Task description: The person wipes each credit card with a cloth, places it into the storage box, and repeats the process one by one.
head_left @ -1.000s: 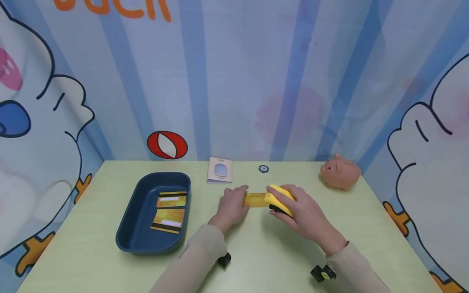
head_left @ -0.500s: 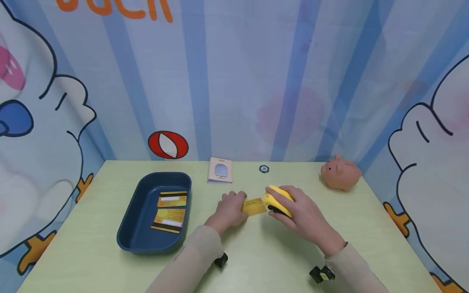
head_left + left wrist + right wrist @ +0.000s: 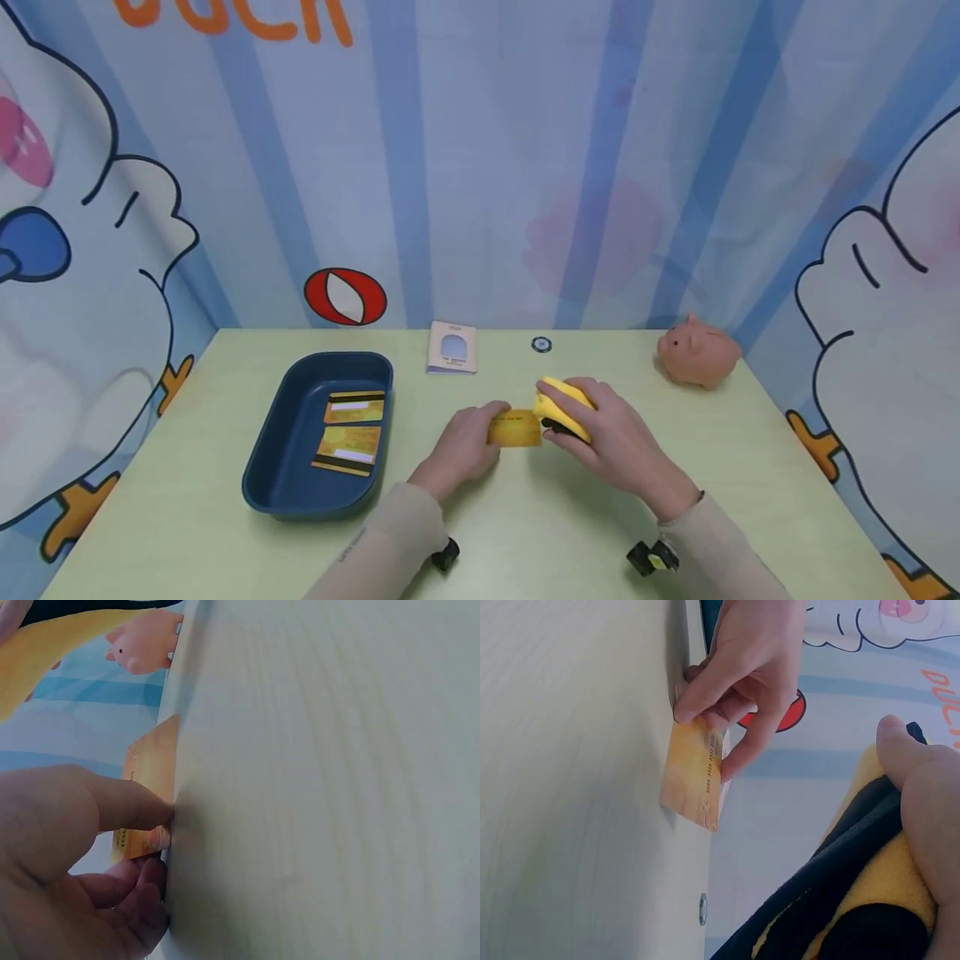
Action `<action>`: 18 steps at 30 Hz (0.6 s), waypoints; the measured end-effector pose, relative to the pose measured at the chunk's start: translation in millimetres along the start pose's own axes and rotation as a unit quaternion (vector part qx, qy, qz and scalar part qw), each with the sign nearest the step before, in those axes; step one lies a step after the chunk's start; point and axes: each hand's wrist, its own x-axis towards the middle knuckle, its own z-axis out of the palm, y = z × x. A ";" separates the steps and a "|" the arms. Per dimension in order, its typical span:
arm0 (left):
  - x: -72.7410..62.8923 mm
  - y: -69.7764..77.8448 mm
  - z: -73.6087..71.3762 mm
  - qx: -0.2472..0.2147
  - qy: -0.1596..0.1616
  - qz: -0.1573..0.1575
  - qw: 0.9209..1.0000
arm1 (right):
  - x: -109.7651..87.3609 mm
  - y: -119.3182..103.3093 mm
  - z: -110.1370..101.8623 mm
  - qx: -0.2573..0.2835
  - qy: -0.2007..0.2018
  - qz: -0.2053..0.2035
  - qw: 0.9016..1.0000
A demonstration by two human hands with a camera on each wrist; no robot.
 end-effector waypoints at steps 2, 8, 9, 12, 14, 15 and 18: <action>-2.2 -2.7 -3.6 -0.016 -0.001 0.013 1.000 | 1.5 -1.3 0.0 0.000 -0.001 -0.001 1.000; -9.6 -6.1 -20.4 -0.130 -0.011 0.016 0.991 | 6.9 -3.3 1.8 -0.001 -0.008 -0.005 1.000; -11.0 -5.4 -23.7 -0.153 -0.013 0.011 0.988 | 7.9 -3.3 2.6 0.000 -0.009 -0.006 1.000; -15.6 -1.9 -33.1 -0.212 -0.013 0.001 0.977 | 11.3 -4.4 4.8 0.001 -0.009 -0.014 1.000; -19.0 0.8 -39.1 -0.250 -0.013 -0.001 0.968 | 14.1 -5.9 5.8 0.003 -0.008 -0.020 1.000; -20.4 1.7 -41.7 -0.265 -0.014 0.001 0.964 | 15.6 -6.9 6.0 0.004 -0.008 -0.022 1.000; -24.5 4.3 -48.2 -0.303 -0.020 0.006 0.953 | 20.4 -10.7 6.0 0.002 -0.010 -0.026 1.000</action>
